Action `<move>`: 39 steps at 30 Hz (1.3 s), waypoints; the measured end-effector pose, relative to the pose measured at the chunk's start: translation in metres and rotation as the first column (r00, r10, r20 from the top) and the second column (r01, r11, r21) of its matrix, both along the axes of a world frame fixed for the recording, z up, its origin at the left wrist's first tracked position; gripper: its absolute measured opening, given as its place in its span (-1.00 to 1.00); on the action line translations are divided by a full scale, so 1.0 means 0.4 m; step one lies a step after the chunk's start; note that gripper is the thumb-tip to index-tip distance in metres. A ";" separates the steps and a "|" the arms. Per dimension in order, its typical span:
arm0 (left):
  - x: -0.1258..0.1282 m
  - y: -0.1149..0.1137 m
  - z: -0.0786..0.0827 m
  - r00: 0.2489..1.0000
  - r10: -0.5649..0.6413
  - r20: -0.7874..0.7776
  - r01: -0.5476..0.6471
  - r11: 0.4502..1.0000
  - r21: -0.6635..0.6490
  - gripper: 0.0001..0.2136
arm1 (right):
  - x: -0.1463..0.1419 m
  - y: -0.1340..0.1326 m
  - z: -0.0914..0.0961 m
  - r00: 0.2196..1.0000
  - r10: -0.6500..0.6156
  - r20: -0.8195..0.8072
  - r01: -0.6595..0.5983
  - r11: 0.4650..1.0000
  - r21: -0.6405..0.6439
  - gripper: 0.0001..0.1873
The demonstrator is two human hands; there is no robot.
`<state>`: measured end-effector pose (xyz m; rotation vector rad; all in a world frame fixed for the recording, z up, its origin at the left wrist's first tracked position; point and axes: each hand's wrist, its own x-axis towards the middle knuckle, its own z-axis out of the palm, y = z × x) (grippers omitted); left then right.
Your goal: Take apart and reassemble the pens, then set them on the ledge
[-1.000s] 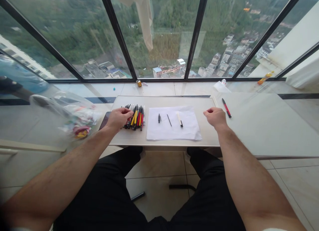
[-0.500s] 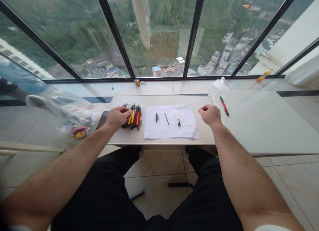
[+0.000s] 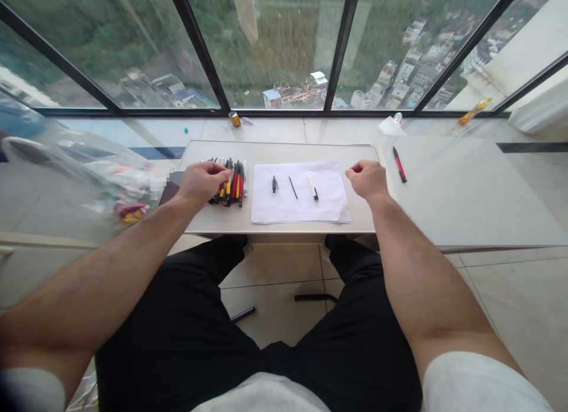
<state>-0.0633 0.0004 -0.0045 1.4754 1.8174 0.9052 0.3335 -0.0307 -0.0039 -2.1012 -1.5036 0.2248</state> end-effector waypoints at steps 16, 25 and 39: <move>0.041 -0.018 -0.002 0.977 -0.140 -0.160 0.145 0.989 0.023 -0.83 | -0.030 0.002 0.003 1.000 0.025 0.012 -0.025 0.999 -0.026 -0.80; 0.046 -0.022 0.000 0.977 -0.145 -0.153 0.151 0.988 0.025 -0.86 | -0.052 0.001 -0.005 0.999 0.049 0.006 -0.048 0.995 -0.082 -0.83; 0.050 -0.025 0.010 0.969 -0.130 -0.212 0.135 0.991 0.009 -0.87 | -0.147 -0.002 -0.012 0.979 0.194 0.055 -0.177 0.957 -0.230 -0.83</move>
